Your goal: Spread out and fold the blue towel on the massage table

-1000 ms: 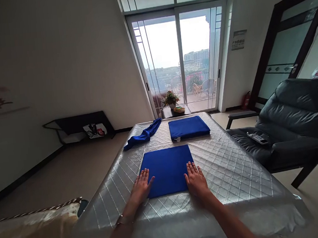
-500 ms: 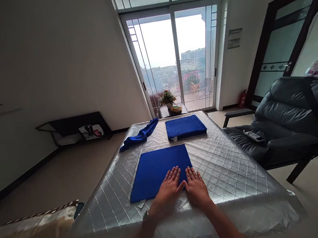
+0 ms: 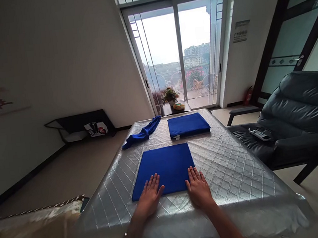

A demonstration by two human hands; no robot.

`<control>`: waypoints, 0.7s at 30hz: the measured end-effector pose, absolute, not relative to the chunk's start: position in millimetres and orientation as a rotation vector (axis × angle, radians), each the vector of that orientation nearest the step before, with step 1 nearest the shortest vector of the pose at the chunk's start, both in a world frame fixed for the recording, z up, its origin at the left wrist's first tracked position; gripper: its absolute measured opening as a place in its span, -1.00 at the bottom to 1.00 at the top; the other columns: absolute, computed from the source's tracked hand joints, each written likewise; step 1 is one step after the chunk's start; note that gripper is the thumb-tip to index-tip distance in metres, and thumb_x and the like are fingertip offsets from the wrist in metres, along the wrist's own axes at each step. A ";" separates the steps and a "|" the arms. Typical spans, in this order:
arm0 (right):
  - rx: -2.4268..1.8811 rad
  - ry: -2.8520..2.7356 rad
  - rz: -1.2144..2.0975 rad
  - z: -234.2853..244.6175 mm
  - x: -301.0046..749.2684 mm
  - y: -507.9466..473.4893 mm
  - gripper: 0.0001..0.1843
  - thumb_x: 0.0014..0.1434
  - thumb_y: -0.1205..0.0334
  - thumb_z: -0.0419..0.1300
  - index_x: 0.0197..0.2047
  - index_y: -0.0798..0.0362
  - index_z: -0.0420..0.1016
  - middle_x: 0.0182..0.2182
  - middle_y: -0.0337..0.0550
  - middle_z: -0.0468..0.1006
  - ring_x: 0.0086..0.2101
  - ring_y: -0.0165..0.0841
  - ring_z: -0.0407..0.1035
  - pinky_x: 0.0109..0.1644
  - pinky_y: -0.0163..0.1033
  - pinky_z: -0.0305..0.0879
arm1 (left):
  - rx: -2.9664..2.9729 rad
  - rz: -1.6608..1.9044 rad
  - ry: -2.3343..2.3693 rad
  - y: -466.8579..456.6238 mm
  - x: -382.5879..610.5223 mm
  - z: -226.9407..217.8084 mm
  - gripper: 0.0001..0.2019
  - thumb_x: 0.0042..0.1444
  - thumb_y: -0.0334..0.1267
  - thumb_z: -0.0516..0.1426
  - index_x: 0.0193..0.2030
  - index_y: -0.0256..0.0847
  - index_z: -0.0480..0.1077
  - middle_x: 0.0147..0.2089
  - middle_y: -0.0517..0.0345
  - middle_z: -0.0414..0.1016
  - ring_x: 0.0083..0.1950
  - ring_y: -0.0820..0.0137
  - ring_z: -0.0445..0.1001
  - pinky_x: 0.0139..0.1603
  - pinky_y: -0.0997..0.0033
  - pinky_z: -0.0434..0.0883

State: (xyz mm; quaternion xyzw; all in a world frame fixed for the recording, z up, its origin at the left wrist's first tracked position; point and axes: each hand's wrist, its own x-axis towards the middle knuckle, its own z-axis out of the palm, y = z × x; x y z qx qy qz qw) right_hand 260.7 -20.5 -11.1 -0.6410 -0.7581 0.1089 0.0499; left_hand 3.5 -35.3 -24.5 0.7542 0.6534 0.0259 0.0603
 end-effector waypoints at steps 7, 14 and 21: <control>-1.931 -2.301 0.324 -16.1 262.0 -19.3 -0.29 0.46 0.03 -0.26 0.55 0.17 -0.13 0.52 -0.14 -0.19 0.48 -0.29 -0.34 0.53 -0.03 -0.35 | 2.207 0.153 2.253 -56.6 -44.2 -43.5 -0.18 0.36 0.29 -0.29 0.56 -0.25 -0.12 0.58 -0.06 -0.14 0.58 0.11 -0.09 0.53 -0.09 0.00; -1.955 -2.320 0.360 -8.0 263.2 -19.2 -0.29 0.45 0.03 -0.26 0.55 0.18 -0.14 0.52 -0.13 -0.19 0.48 -0.29 -0.33 0.52 -0.04 -0.33 | 2.175 0.180 2.273 -56.2 -38.9 -41.6 -0.14 0.34 0.31 -0.30 0.55 -0.29 -0.08 0.58 -0.05 -0.13 0.58 0.12 -0.08 0.54 -0.04 -0.01; -1.970 -2.348 0.365 10.6 261.7 0.1 -0.28 0.46 0.02 -0.27 0.54 0.20 -0.08 0.52 -0.09 -0.16 0.48 -0.27 -0.30 0.52 -0.03 -0.31 | 2.168 0.191 2.274 -56.0 -38.1 -41.1 -0.15 0.34 0.30 -0.28 0.55 -0.29 -0.07 0.58 -0.06 -0.15 0.58 0.12 -0.09 0.54 -0.07 -0.02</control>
